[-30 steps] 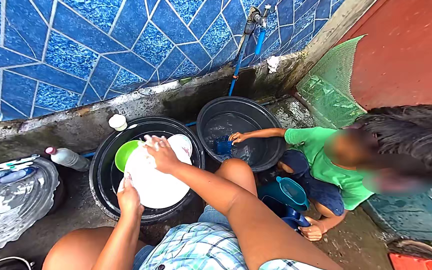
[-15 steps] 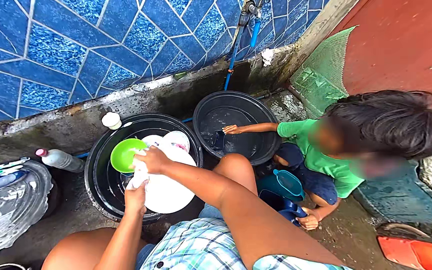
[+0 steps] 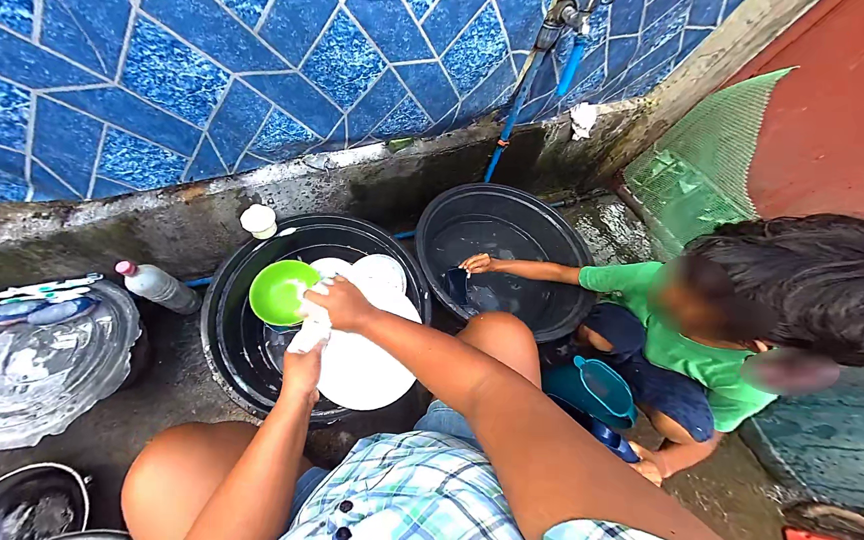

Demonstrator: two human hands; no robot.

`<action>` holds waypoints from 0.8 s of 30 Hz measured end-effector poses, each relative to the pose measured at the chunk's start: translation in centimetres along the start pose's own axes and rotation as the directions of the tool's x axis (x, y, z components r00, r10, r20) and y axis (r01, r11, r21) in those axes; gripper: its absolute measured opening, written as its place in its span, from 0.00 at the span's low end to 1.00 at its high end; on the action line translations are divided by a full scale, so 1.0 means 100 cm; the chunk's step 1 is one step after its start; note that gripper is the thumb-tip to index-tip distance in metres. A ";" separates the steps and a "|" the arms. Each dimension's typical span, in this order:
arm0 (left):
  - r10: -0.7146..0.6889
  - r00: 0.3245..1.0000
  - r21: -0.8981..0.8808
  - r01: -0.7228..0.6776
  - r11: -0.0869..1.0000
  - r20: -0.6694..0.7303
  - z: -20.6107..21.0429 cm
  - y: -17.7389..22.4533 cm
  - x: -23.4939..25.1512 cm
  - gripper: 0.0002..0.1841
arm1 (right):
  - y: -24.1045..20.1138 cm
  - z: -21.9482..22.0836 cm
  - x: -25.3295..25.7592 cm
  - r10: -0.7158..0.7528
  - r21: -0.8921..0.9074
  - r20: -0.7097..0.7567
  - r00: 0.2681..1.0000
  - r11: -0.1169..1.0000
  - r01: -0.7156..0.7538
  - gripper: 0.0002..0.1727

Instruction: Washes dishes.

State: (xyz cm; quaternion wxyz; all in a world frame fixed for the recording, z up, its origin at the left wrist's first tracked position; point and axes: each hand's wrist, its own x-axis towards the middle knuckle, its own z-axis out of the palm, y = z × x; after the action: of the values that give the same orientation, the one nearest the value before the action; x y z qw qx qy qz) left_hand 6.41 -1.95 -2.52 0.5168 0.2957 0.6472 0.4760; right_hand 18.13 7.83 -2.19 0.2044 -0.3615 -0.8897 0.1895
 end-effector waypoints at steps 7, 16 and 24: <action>-0.029 0.965 -0.145 -0.009 0.989 -0.260 -0.011 0.009 0.013 0.19 | -0.001 0.022 -0.024 0.529 -0.008 -0.025 0.848 0.849 -0.529 0.31; 0.014 0.917 -0.202 -0.103 0.974 -0.400 -0.041 0.026 0.020 0.23 | -0.036 0.019 -0.071 0.187 0.142 0.093 0.978 0.970 -0.199 0.23; 0.029 0.952 -0.174 -0.086 0.981 -0.304 -0.027 0.020 0.002 0.21 | -0.029 0.019 0.002 0.225 0.066 -0.197 0.954 0.974 -0.216 0.18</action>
State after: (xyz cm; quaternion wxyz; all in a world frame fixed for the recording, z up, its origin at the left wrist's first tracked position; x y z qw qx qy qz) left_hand 3.56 -1.85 -0.77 0.4235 0.1896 0.6623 0.5883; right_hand 15.45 5.68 -2.37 0.2795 -0.4712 -0.8141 0.1927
